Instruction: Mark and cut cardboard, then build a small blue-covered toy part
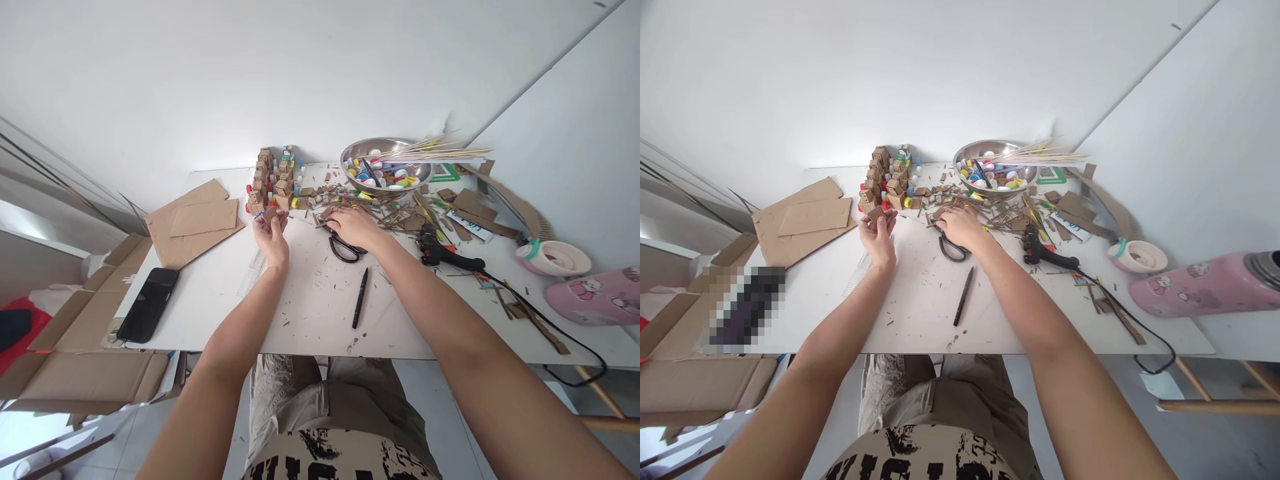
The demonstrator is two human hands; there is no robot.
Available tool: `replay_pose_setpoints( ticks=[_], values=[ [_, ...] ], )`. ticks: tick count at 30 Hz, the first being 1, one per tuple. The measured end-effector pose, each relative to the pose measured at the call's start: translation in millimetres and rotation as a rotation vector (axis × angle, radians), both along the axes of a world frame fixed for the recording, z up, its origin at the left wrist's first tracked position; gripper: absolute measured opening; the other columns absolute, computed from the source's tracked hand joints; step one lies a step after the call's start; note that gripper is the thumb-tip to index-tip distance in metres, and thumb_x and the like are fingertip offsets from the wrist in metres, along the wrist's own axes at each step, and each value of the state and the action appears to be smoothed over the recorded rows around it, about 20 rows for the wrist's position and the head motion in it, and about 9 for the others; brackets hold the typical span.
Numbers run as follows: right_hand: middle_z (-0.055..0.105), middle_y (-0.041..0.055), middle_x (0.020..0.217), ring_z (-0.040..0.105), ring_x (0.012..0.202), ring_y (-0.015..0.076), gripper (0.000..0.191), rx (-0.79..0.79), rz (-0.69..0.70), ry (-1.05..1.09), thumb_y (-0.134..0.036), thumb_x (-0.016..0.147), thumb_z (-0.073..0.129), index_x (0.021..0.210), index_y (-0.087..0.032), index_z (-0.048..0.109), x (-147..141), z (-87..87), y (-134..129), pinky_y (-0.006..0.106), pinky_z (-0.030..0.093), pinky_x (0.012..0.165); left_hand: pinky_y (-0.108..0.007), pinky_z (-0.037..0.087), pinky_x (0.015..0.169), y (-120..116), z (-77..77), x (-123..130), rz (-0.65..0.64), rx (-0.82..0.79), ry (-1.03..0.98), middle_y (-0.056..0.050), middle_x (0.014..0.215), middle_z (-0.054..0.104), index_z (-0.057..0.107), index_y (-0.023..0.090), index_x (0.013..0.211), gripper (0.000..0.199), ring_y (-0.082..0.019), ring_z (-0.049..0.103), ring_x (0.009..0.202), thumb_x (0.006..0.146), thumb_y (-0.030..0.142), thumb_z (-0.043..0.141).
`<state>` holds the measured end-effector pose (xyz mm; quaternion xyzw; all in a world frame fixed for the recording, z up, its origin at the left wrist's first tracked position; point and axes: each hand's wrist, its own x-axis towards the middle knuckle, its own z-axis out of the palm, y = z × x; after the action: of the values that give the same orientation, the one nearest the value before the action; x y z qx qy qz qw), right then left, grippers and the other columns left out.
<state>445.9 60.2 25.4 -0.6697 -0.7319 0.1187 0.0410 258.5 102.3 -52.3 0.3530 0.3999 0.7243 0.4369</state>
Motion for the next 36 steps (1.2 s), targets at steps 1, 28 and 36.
replay_pose_setpoints(
  ticks=[1, 28, 36],
  values=[
    [0.071, 0.0123, 0.164, 0.062, 0.157, 0.0325, 0.046, 0.005, -0.008, -0.019, -0.031, 0.116, 0.043, 0.140, -0.023, 0.081, 4.1, 0.2, -4.7, 0.053, 0.044, 0.133, -0.045, 0.065, 0.118, 0.2, 1.0, 0.3, 0.004, -0.014, -0.014, -0.003, 0.097, 0.084, 0.050, 0.028, 0.105, 0.020, -0.020, 0.089, 0.103, 0.104, 0.022, 0.069],
    [0.067, 0.0238, 0.163, 0.058, 0.152, 0.0395, 0.055, 0.031, -0.210, -0.079, -0.017, 0.110, 0.040, 0.155, -0.012, 0.071, -6.4, 13.9, 25.6, 0.049, 0.050, 0.119, -0.050, 0.070, 0.108, -1.3, -11.1, -0.8, -0.026, 0.197, 0.170, -0.006, 0.102, 0.082, 0.048, 0.030, 0.106, 0.045, -0.024, 0.087, 0.100, 0.100, 0.064, 0.075],
    [0.086, 0.0114, 0.134, 0.078, 0.125, 0.0341, 0.043, 0.101, -0.284, 0.021, -0.024, 0.112, 0.047, 0.133, -0.028, 0.085, 29.4, 24.0, 3.4, 0.043, 0.060, 0.104, -0.049, 0.070, 0.106, -0.9, -8.4, -3.5, -0.057, 0.179, 0.154, -0.005, 0.100, 0.082, 0.045, 0.030, 0.105, 0.048, -0.024, 0.087, 0.099, 0.097, 0.064, 0.079]
  ],
)
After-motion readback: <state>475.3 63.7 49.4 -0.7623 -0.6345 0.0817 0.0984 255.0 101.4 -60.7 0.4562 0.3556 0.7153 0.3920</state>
